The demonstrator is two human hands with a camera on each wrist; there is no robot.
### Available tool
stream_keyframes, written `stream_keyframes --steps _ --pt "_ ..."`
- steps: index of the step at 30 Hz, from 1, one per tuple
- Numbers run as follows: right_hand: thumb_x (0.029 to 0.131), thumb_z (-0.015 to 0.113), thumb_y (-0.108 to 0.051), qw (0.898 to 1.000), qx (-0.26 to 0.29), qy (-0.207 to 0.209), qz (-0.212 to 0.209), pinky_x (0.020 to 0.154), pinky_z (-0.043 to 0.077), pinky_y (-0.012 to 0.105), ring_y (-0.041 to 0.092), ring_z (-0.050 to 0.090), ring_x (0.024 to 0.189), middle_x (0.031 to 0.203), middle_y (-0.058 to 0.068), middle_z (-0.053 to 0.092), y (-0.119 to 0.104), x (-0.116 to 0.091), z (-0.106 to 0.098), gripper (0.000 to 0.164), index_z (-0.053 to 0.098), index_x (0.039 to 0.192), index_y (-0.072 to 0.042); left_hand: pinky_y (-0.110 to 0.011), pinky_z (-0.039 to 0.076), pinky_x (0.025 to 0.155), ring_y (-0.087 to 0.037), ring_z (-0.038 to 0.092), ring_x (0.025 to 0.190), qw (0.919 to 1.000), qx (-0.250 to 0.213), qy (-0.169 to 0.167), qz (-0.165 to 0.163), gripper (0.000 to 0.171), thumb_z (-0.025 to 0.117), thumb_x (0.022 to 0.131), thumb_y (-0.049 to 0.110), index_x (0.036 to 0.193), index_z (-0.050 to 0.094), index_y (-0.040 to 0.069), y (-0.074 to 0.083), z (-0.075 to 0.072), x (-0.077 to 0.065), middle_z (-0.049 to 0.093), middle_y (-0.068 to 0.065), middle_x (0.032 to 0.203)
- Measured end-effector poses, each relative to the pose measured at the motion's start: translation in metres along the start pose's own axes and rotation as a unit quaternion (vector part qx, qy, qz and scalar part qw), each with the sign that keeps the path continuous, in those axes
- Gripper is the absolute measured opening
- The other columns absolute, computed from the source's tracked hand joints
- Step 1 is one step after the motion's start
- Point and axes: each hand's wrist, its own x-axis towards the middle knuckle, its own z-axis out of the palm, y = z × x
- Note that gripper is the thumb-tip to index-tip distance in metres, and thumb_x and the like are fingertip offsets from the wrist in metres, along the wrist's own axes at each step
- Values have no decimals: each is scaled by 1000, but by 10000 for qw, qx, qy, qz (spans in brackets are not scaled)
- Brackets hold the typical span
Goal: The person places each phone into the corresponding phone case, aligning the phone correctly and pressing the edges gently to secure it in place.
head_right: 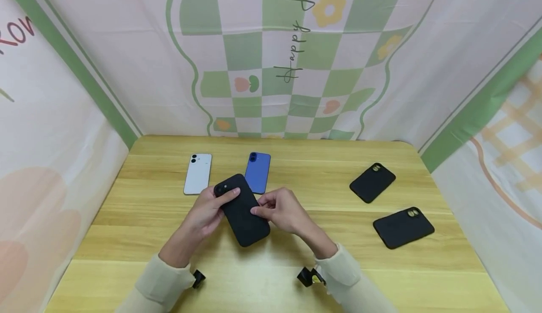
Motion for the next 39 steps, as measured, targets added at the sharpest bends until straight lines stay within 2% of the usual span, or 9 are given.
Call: stream_keyframes --steps 2,5,13,17,21,24,26,33,39 --pt "95 80 -14 9998 -170 -26 -106 50 38 19 9 52 58 68 -3 67 -1 -1 -1 14 78 84 -6 -32 57 102 -24 68 122 10000 48 4 35 42 68 103 5 140 57 -11 -1 0 -1 64 -24 139" --pt "96 80 -16 9991 -356 20 -240 49 33 18 5 45 55 67 -5 63 -2 -1 -1 13 78 86 -8 -33 59 100 -23 70 117 9998 24 131 149 41 69 103 6 138 57 -12 -2 1 -2 65 -24 135" --pt "97 78 -18 9981 -409 460 -92 60 54 23 11 68 70 81 0 75 -3 -3 -2 13 81 99 -6 -34 57 103 -26 68 122 9963 -300 540 604 42 69 103 7 139 55 -11 2 11 -4 62 -24 138" --pt "97 79 -18 9985 -270 474 -20 65 58 24 12 72 73 83 2 77 -2 -3 -3 14 81 100 -4 -34 57 104 -28 66 124 9926 -583 760 752 43 69 102 5 139 55 -12 6 15 -4 61 -24 139" --pt "96 80 -17 9986 -187 503 10 68 62 28 12 74 76 85 4 78 0 -3 -4 15 81 101 -3 -33 56 105 -30 64 129 9910 -765 783 772 44 68 103 3 141 53 -12 8 16 -4 59 -25 142" --pt "96 80 -17 9988 -3 486 63 69 65 36 16 76 76 86 7 79 3 -3 -4 17 80 101 0 -32 56 105 -31 62 131 9897 -872 791 810 45 67 103 4 143 51 -12 8 16 -4 57 -25 144" --pt "96 80 -16 9988 174 441 134 69 66 43 22 78 77 87 9 79 6 -3 -5 18 79 101 1 -32 56 105 -32 62 131 9884 -957 823 848 46 67 103 4 143 51 -11 9 17 -4 57 -25 144" --pt "96 80 -16 9928 1009 337 553 78 64 55 45 77 85 90 15 80 13 -4 -4 22 78 103 5 -33 57 104 -32 63 131 9837 -1221 925 946 47 66 103 1 144 49 -13 9 17 -3 57 -26 144" --pt "95 80 -10 9893 1286 466 517 82 62 60 45 77 86 94 18 80 13 -6 -6 21 78 107 7 -33 56 105 -32 60 134 9823 -1400 779 968 48 64 104 1 146 46 -13 11 16 -5 55 -26 147"
